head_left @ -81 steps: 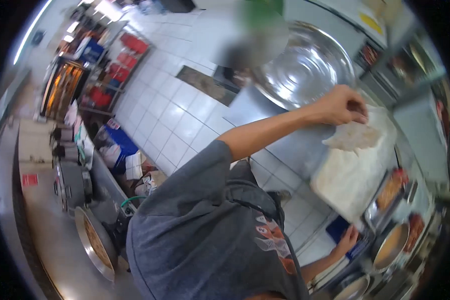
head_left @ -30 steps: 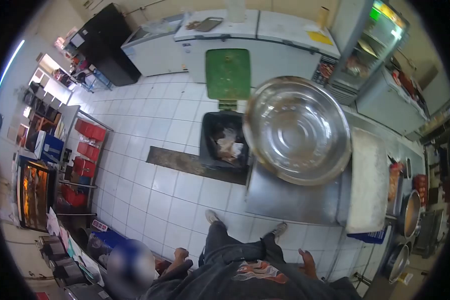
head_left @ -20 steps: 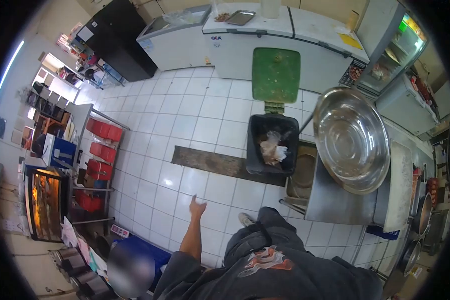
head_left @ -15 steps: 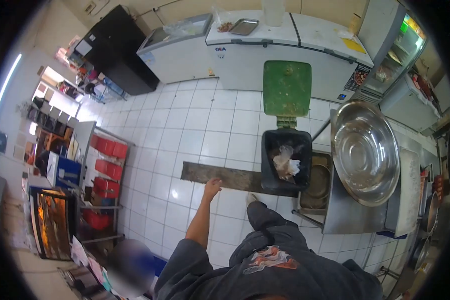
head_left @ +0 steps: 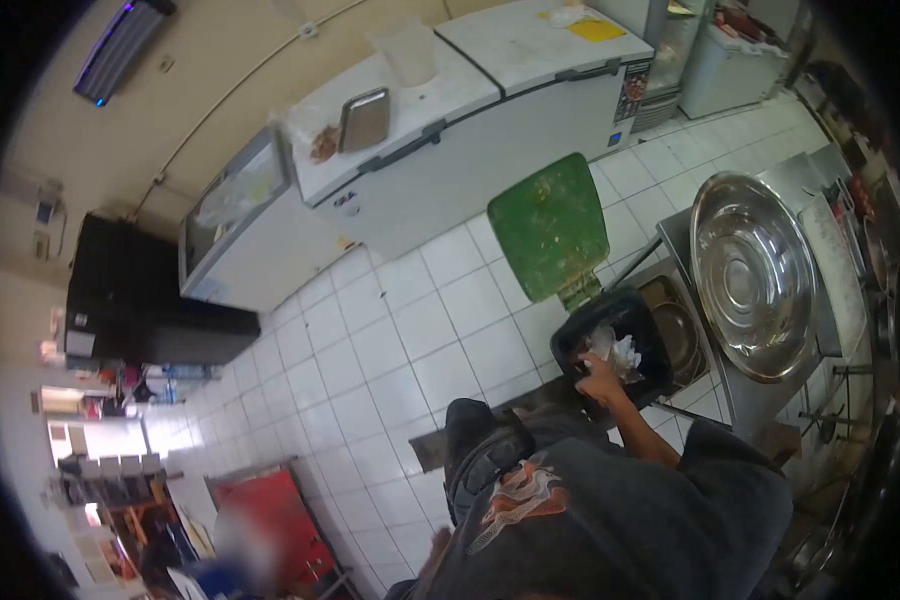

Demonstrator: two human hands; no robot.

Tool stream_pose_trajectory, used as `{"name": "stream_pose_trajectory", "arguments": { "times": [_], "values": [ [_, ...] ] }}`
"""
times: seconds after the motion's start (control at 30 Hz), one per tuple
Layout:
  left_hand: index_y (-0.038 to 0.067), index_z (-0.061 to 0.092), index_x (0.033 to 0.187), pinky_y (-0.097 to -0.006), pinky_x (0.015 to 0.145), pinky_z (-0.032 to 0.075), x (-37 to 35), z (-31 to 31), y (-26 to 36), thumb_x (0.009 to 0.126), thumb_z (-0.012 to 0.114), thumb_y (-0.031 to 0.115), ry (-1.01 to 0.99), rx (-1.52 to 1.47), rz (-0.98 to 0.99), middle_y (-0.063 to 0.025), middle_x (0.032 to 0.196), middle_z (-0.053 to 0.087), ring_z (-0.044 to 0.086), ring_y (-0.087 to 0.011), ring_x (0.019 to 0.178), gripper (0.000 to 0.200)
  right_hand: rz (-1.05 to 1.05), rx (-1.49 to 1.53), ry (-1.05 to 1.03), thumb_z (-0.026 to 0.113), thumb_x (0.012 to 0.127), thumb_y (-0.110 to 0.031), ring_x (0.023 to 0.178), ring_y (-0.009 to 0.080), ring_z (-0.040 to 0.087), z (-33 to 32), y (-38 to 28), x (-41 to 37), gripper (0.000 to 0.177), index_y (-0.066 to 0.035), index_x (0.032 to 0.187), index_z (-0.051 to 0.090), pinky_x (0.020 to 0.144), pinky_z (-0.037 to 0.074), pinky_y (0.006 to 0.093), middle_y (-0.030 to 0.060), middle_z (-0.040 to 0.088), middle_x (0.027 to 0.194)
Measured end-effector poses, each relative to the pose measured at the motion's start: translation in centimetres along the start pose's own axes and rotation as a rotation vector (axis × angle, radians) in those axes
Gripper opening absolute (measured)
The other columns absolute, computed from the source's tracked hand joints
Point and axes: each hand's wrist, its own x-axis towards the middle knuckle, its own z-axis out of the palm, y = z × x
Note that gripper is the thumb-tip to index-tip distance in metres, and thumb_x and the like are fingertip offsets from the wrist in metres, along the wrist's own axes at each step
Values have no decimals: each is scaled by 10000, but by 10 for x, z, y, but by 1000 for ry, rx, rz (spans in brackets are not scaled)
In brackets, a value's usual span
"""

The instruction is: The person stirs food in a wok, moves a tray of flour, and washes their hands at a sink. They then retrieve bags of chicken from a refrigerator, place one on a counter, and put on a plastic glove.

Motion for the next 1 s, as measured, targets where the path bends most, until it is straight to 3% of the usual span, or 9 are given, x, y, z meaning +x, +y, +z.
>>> {"name": "stream_pose_trajectory", "arguments": {
  "times": [0.07,0.17,0.23,0.4,0.5,0.63,0.73,0.93,1.0],
  "values": [
    [70,614,1058,-327,505,453,13,-15,47,890,624,270,19,199,57,-75,725,598,572,-192,595,261,-34,533,-96,574,718,60,1081,230,623,25,-56,52,703,-90,1391,438,659,464,287,205,550,1253],
    [69,617,1067,-333,523,462,62,-41,130,887,623,260,25,353,186,-81,731,603,579,-194,609,263,-375,1048,-332,517,815,33,1279,342,466,12,-231,62,649,-85,1432,353,933,468,306,212,404,1415],
    [68,619,1074,-337,536,468,102,-45,219,885,623,254,31,307,239,-84,735,607,583,-195,618,265,-611,1265,-435,476,847,46,1293,315,452,8,-320,79,626,-115,1438,347,853,459,307,192,407,1428],
    [65,625,1089,-347,567,483,169,-40,546,879,621,237,127,144,545,-93,745,615,594,-197,641,271,-679,1245,-304,494,834,52,1267,324,481,7,-467,147,623,-111,1419,358,831,455,293,214,422,1398],
    [46,614,1126,-339,683,505,172,-7,775,877,631,242,235,391,1086,-112,839,654,623,-198,759,316,-657,1137,-140,564,783,110,1253,311,501,-11,-510,205,659,-90,1388,396,791,478,263,194,405,1387],
    [45,603,1166,-322,782,499,24,81,992,915,604,217,-62,471,1328,-149,1005,675,645,-207,885,304,-730,1235,40,577,816,46,1274,347,464,-53,-529,283,593,-62,1372,400,969,467,401,209,338,1425],
    [28,604,1163,-319,802,496,-50,177,1073,929,598,180,-188,383,1534,-131,1020,674,645,-195,930,279,-786,1561,108,543,876,-113,1301,381,408,-105,-540,354,503,-60,1358,408,1082,361,535,232,358,1412],
    [39,615,1161,-385,956,420,-236,383,1149,873,620,71,-584,537,1891,-134,1142,649,589,-301,1088,290,-429,1936,53,590,867,-196,1081,306,558,-190,-574,551,372,-45,1192,492,915,476,444,200,543,1184],
    [31,629,1105,-460,931,407,-280,456,1150,823,642,158,-782,530,2263,-153,1068,651,599,-332,937,310,-211,1889,103,604,858,-201,1008,286,577,-198,-583,615,332,-46,1137,514,854,487,421,176,565,1117]
  ]
}}
